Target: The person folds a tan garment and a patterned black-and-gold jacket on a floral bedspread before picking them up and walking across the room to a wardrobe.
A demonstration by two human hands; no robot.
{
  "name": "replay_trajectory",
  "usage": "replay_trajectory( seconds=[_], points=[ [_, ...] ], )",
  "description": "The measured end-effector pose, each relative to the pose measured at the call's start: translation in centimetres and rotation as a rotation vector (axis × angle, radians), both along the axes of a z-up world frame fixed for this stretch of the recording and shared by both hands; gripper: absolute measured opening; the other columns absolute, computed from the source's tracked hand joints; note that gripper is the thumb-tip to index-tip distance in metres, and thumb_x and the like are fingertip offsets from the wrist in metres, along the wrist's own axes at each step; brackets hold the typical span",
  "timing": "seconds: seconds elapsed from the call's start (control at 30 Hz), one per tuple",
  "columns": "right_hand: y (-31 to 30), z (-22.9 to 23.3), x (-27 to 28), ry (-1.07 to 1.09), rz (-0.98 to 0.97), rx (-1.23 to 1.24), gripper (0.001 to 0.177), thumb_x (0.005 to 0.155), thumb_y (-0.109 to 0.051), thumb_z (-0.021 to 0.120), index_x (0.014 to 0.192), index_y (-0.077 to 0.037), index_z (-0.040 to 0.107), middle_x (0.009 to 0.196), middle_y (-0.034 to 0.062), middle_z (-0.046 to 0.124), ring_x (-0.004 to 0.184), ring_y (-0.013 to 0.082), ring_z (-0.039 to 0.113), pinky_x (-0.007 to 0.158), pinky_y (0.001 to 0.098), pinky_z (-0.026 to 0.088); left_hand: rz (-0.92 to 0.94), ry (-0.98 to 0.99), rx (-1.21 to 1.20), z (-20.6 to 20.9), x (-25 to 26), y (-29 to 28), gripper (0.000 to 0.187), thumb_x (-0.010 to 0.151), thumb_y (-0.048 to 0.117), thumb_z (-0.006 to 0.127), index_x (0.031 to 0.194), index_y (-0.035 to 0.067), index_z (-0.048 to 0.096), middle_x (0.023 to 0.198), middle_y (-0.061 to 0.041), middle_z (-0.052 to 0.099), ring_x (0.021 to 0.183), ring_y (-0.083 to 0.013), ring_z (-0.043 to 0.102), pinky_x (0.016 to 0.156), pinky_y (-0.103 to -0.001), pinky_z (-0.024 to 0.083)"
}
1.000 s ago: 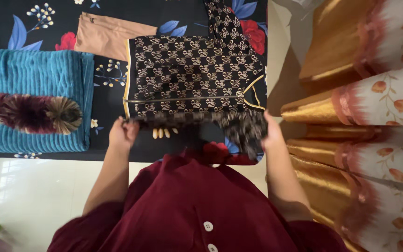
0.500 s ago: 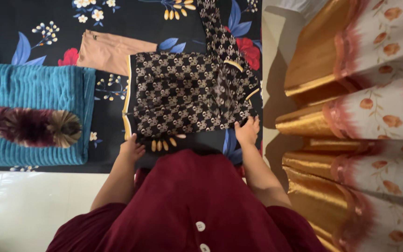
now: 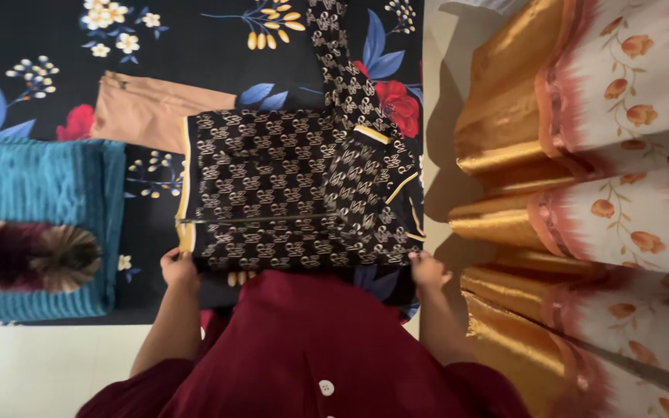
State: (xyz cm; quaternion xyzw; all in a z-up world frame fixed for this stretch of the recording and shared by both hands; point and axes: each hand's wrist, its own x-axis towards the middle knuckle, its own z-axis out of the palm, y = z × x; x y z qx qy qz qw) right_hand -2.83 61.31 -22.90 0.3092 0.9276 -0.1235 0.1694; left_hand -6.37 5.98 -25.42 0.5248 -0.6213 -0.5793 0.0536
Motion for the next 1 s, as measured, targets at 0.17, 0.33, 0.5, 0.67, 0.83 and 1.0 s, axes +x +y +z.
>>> replay_trajectory(
  seconds=[0.17,0.33,0.5,0.67,0.83,1.0],
  points=[
    [-1.3,-0.9,-1.4,0.015,0.064,0.091,0.043,0.098,-0.052,0.056,0.117,-0.017,0.072,0.123,0.0105,0.07,0.127,0.0341,0.057,0.114,0.0747,0.02,-0.049,-0.224,-0.219,-0.8,0.1,0.4,0.034,0.096,0.016,0.071,0.127,0.009,0.058,0.128,-0.018,0.061,0.11,-0.0288,0.062,0.091,-0.04,0.053],
    [-3.3,0.6,-6.1,0.448,0.126,-0.027,0.033,0.094,-0.034,0.065,0.116,-0.011,0.073,0.114,0.0176,0.073,0.114,0.0364,0.064,0.1,0.048,0.049,-0.3,-0.24,-0.984,-0.4,-3.4,2.7,0.055,0.082,0.013,0.077,0.133,0.006,0.06,0.131,-0.02,0.059,0.126,-0.0404,0.052,0.105,-0.051,0.04],
    [-8.6,-1.7,-17.7,0.362,-0.151,-0.711,0.058,0.083,-0.045,0.078,0.119,-0.002,0.064,0.109,0.0191,0.077,0.096,0.0316,0.075,0.086,0.039,0.055,-0.784,0.353,-0.892,4.4,-12.9,12.3,0.061,0.081,0.008,0.079,0.137,0.003,0.055,0.131,-0.019,0.058,0.13,-0.0381,0.048,0.11,-0.046,0.041],
    [-12.8,1.9,-21.7,0.487,0.087,-0.548,0.042,0.085,-0.032,0.079,0.111,-0.001,0.071,0.106,0.0196,0.074,0.097,0.0342,0.071,0.086,0.0416,0.054,-1.205,0.158,-0.237,10.3,-20.0,21.9,0.092,0.082,0.033,0.082,0.153,0.008,0.03,0.141,-0.026,0.05,0.102,-0.0281,0.068,0.092,-0.041,0.055],
    [-18.1,10.8,-16.6,0.567,0.854,-0.697,0.022,0.091,-0.019,0.074,0.107,-0.003,0.07,0.102,0.019,0.072,0.093,0.0381,0.069,0.083,0.0477,0.055,-1.122,0.279,-0.243,13.1,-21.9,22.6,0.11,0.067,0.034,0.095,0.149,0.001,0.03,0.13,-0.027,0.059,0.115,-0.0302,0.059,0.098,-0.042,0.049],
    [-11.4,6.1,-10.4,0.681,0.398,-0.49,0.056,0.084,-0.012,0.069,0.138,-0.009,0.057,0.127,0.0144,0.063,0.099,0.0334,0.07,0.09,0.042,0.058,-0.705,0.513,0.371,17.5,-24.0,16.9,0.047,0.087,0.013,0.076,0.132,0.006,0.064,0.121,-0.007,0.072,0.112,-0.0192,0.068,0.099,-0.032,0.053]
  ],
)
